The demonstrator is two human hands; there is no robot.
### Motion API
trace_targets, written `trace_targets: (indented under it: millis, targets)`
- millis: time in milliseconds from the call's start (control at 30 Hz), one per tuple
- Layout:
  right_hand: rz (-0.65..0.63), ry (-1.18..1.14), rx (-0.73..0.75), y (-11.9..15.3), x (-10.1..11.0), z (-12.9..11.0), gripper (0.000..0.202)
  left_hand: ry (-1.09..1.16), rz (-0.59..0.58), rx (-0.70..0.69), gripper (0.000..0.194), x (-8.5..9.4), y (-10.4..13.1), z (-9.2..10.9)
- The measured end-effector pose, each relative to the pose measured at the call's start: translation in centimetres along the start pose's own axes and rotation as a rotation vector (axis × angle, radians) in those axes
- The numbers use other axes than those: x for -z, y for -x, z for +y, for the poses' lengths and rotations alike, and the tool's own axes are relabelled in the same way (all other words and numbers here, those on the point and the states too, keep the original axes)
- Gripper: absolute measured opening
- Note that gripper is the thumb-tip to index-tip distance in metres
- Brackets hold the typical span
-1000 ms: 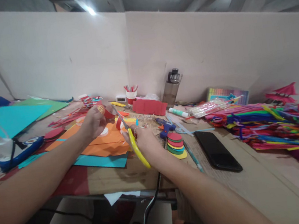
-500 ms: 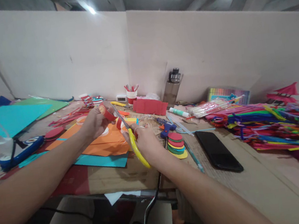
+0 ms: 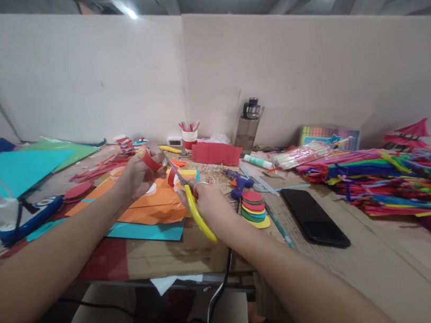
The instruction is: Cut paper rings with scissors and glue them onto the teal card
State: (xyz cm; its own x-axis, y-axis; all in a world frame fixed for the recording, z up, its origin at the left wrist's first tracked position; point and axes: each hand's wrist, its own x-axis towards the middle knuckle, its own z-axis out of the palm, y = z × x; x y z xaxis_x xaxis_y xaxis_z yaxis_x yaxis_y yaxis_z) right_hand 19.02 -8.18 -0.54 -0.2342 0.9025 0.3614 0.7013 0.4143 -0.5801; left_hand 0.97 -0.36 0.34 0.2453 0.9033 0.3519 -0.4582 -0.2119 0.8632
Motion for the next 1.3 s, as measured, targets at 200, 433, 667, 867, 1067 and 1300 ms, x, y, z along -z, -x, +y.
trace_targets:
  millis: [200, 433, 667, 867, 1067, 1300]
  targets:
    - [-0.004, 0.039, 0.013, 0.04, 0.07, -0.25, 0.03, -0.055, 0.062, -0.116, 0.025, -0.05, 0.04, 0.63]
    - [-0.003, 0.095, 0.029, 0.1, 0.11, -0.03, 0.03, -0.068, 0.004, -0.084, 0.026, -0.19, 0.19, 0.2]
    - [0.01, 0.092, 0.007, 0.04, 0.04, -0.08, 0.029, -0.05, -0.007, -0.057, 0.031, -0.72, 0.39, 0.42]
    - [-0.004, 0.09, 0.004, -0.05, 0.05, -0.18, 0.032, -0.036, 0.02, -0.028, 0.03, -0.68, 0.28, 0.61]
    - [0.011, 0.067, 0.038, 0.0, -0.03, 0.02, 0.034, -0.019, 0.012, 0.027, 0.026, -0.36, 0.21, 0.47]
    - [0.007, 0.068, 0.016, 0.12, -0.1, 0.14, 0.033, -0.092, 0.051, -0.102, 0.023, -0.03, 0.07, 0.57]
